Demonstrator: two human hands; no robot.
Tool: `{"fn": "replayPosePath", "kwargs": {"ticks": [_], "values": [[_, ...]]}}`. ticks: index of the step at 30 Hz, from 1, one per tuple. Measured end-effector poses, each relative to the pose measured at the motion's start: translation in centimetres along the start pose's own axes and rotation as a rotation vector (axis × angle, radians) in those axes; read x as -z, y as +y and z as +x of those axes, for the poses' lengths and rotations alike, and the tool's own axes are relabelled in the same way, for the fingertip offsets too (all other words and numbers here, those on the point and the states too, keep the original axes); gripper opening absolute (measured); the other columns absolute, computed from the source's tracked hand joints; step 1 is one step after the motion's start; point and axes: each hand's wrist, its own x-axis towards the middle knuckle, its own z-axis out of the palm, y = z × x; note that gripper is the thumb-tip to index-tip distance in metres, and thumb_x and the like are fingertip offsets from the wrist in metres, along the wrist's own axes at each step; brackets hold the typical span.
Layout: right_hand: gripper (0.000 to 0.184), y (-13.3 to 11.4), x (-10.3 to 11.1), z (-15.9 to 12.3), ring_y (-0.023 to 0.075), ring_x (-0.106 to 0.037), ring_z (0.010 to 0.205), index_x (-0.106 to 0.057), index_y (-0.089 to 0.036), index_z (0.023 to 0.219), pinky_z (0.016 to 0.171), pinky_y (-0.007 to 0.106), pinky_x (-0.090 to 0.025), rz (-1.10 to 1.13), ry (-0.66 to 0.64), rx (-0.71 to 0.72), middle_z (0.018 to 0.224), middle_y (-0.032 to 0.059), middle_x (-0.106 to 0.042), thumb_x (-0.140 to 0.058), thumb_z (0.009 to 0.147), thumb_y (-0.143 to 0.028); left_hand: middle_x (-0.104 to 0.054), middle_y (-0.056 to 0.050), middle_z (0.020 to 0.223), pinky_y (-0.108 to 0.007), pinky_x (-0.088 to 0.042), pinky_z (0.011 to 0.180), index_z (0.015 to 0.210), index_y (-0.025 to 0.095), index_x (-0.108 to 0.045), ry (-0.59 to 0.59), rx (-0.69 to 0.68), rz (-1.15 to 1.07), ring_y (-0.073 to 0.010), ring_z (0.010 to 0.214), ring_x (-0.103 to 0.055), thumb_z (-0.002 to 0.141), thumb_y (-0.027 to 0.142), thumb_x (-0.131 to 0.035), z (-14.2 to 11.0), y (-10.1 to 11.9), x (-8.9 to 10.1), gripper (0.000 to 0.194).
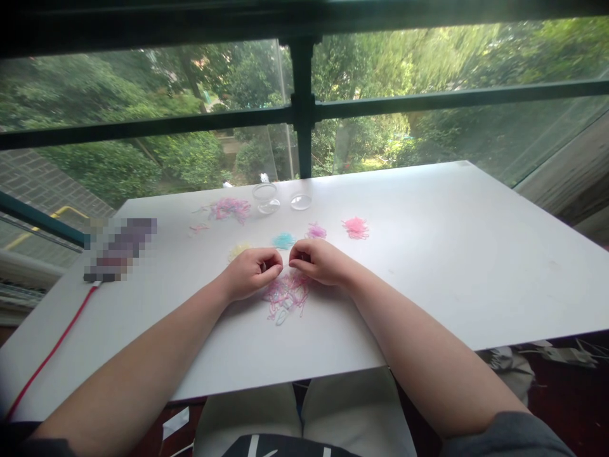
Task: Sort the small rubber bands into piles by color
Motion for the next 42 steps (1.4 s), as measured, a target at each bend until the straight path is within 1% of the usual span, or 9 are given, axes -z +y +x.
{"fn": "replayPosePath", "kwargs": {"ticks": [7,9,13,16,21,24,28,37,42], "values": [[0.009,0.19,0.85,-0.35,0.0091,-0.042,0.054,-0.058,-0.016,0.074,0.051,0.022,-0.033,-0.036,0.071,-0.068,0.06,-0.0018,-0.052,-0.054,0.078,-0.022,-0.054,0.002,0.062,-0.02,-0.036,0.054,0.072,0.015,-0.058,0.006,0.006,0.001,-0.0092,0.058,-0.046,0.078,0.023,-0.049,-0.06,-0.17,0.06,0.013],[0.011,0.04,0.83,-0.39,0.009,-0.042,0.053,-0.058,-0.015,0.076,0.05,0.022,-0.033,0.005,0.041,-0.066,0.059,-0.0022,-0.051,-0.057,0.077,-0.025,-0.055,0.002,0.063,-0.02,-0.036,0.054,0.073,0.015,-0.058,0.004,0.005,0.002,-0.0093,0.058,-0.047,0.079,0.024,-0.049,-0.06,-0.14,0.01,0.014],[0.02,-0.32,0.47,-0.39,0.0083,-0.043,0.052,-0.059,-0.015,0.08,0.049,0.021,-0.034,0.08,-0.064,-0.048,0.058,-0.0033,-0.05,-0.065,0.074,-0.033,-0.056,0.001,0.062,-0.02,-0.036,0.053,0.075,0.016,-0.059,0.0,0.009,0.001,-0.0095,0.057,-0.047,0.08,0.025,-0.049,-0.03,-0.11,-0.1,0.015],[0.024,-0.35,0.27,-0.36,0.0081,-0.044,0.052,-0.059,-0.015,0.079,0.048,0.021,-0.034,0.103,-0.087,-0.042,0.058,-0.0035,-0.051,-0.068,0.071,-0.036,-0.056,0.001,0.063,-0.021,-0.036,0.053,0.076,0.015,-0.06,-0.003,0.009,0.007,-0.0096,0.057,-0.047,0.08,0.026,-0.049,-0.01,-0.14,-0.13,0.016],[0.009,-0.22,0.21,-0.25,0.0081,-0.044,0.052,-0.06,-0.015,0.075,0.049,0.021,-0.034,0.047,-0.049,-0.019,0.058,-0.0019,-0.053,-0.058,0.077,-0.024,-0.057,0.001,0.063,-0.02,-0.036,0.054,0.076,0.016,-0.06,-0.012,0.008,0.012,-0.0096,0.057,-0.048,0.08,0.026,-0.05,-0.03,-0.21,-0.1,0.015],[0.01,-0.22,0.19,-0.2,0.0087,-0.045,0.054,-0.061,-0.015,0.076,0.051,0.021,-0.034,0.007,-0.029,-0.001,0.061,-0.0006,-0.056,-0.053,0.078,-0.02,-0.056,0.002,0.063,-0.02,-0.036,0.054,0.077,0.016,-0.06,-0.016,0.004,0.013,-0.0092,0.057,-0.047,0.08,0.025,-0.05,-0.04,-0.28,-0.1,0.014],[0.01,-0.38,0.23,-0.21,0.0091,-0.046,0.055,-0.061,-0.015,0.077,0.053,0.021,-0.035,-0.003,-0.018,-0.01,0.062,-0.0003,-0.056,-0.052,0.079,-0.02,-0.056,0.002,0.061,-0.02,-0.036,0.054,0.076,0.016,-0.06,-0.022,-0.003,0.008,-0.0091,0.056,-0.047,0.08,0.024,-0.05,-0.02,-0.32,-0.09,0.013],[0.01,-0.44,0.55,-0.38,0.0083,-0.044,0.052,-0.059,-0.014,0.075,0.05,0.02,-0.033,-0.007,-0.004,-0.054,0.058,-0.0017,-0.054,-0.053,0.078,-0.022,-0.056,0.002,0.062,-0.021,-0.036,0.054,0.077,0.015,-0.059,-0.028,0.003,0.006,-0.0096,0.057,-0.047,0.081,0.025,-0.049,-0.04,-0.31,-0.04,0.014],[0.009,-0.39,0.53,-0.39,0.0078,-0.042,0.051,-0.059,-0.014,0.074,0.049,0.02,-0.031,0.006,0.0,-0.047,0.057,-0.0021,-0.054,-0.053,0.076,-0.02,-0.055,0.002,0.063,-0.021,-0.035,0.055,0.078,0.015,-0.059,-0.028,0.0,0.007,-0.0093,0.057,-0.046,0.081,0.025,-0.049,0.0,-0.41,0.0,0.014]]}}
